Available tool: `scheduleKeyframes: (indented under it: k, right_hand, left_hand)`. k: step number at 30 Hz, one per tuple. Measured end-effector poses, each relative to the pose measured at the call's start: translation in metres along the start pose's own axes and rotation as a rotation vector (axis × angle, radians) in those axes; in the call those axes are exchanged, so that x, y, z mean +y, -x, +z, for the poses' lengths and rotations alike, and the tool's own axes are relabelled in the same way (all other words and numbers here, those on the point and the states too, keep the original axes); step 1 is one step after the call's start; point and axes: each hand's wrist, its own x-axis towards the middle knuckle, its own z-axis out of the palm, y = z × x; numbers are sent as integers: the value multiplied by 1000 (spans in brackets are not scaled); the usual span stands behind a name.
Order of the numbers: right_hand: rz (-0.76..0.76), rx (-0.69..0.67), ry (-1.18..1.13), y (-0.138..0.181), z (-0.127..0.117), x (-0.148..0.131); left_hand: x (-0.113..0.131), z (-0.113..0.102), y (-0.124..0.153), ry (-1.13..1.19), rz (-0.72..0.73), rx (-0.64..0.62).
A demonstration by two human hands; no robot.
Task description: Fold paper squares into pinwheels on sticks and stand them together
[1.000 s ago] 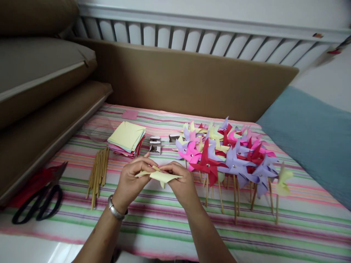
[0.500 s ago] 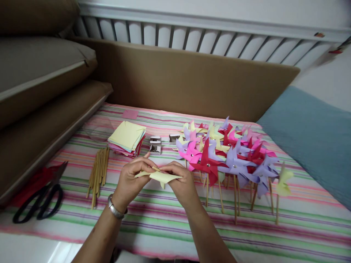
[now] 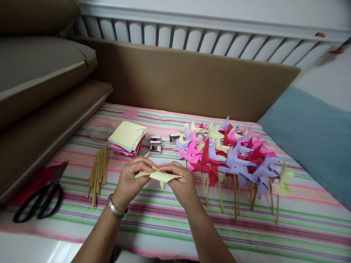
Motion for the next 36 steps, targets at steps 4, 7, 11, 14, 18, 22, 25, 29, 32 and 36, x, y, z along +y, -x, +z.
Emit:
scheduleKeyframes:
  k: [4,7,11,14,18,22,25,29,32,36]
  right_hand:
    - [-1,-8,4,1,0,1]
    - [-8,-6,3,1,-1,0]
    - [-4,-8,10,1,0,-2]
    - [13,-9,14,1,1,-2]
    - [18,-14,12,2,1,0]
    - [-18,-24,27,1,0,0]
    - [-33,-23,26,1,0,0]
    - [-41,-22,32,1,-1,0]
    - [-49,-23,44,1,-1,-1]
    - [-51,-26,55,1,-1,0]
  left_hand:
    - [-1,0,0,9,5,-4]
    - [0,0,0,8,-2,-3]
    - [0,0,0,29,8,-8]
    - [-1,0,0,40,9,-5]
    - [-1,1,0,19,-7,-2]
    - [-1,1,0,28,-4,-17]
    - [0,0,0,39,-2,-22]
    - [-1,0,0,45,-10,-23]
    - [-1,1,0,50,-14,-21]
    - [-1,1,0,44,-24,-16]
